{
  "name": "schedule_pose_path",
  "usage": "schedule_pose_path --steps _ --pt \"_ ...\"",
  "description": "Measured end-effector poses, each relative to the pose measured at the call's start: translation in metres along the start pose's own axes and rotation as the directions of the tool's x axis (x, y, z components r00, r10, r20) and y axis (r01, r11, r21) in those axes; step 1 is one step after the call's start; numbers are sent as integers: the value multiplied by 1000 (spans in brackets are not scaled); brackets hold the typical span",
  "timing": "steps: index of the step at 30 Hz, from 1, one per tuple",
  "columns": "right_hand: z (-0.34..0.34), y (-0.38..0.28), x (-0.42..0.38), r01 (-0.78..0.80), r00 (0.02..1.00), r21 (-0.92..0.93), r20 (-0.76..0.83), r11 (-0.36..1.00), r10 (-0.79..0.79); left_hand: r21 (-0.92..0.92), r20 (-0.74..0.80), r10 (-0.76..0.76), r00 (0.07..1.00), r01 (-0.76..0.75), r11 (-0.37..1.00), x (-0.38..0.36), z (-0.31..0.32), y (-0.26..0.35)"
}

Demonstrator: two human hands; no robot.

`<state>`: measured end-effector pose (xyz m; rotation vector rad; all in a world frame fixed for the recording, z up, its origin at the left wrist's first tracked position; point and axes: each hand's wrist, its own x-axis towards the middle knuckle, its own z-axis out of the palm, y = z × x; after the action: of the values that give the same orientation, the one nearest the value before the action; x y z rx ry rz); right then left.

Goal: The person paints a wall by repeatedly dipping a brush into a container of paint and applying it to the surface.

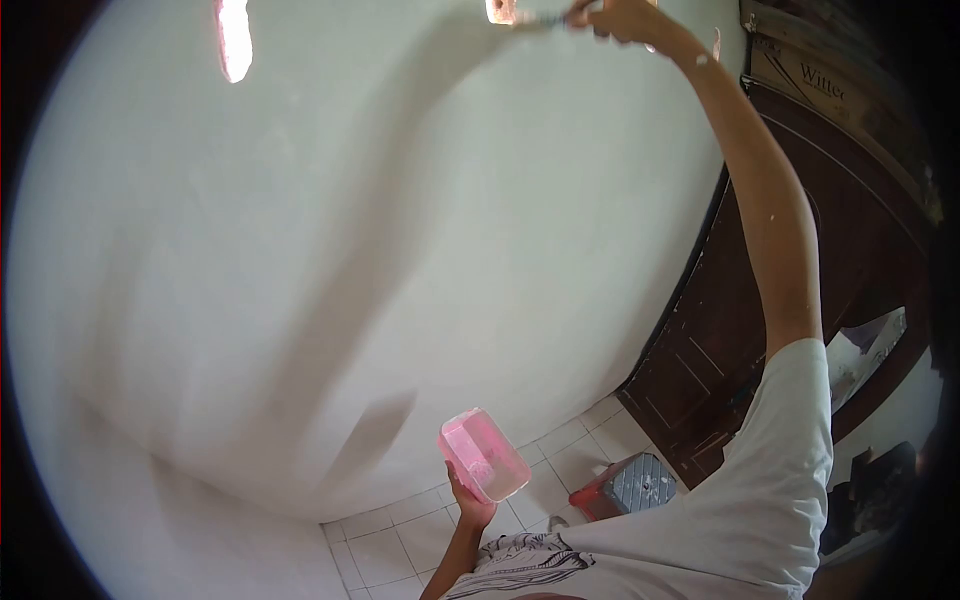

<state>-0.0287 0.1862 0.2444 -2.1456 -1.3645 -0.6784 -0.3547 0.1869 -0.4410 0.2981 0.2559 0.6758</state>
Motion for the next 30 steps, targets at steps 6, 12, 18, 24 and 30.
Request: schedule_pose_path --steps 6,12,18,24,30 --pt "64 24 28 529 660 -326 -424 784 -621 26 30 12 999 -13 1000 11 -13 -7" --pt "178 -11 -141 30 982 -114 188 993 -8 -16 3 36 999 -36 999 12 -15 -13" --pt "132 -4 -39 318 898 167 261 933 -353 -3 15 41 999 -41 999 12 -15 -12" --pt "22 -87 41 286 904 -57 -317 957 -289 -26 -28 35 999 -35 999 8 -5 -10" --pt "19 -88 9 337 937 276 -189 900 -293 -52 -19 -19 1000 18 998 18 -28 -16"
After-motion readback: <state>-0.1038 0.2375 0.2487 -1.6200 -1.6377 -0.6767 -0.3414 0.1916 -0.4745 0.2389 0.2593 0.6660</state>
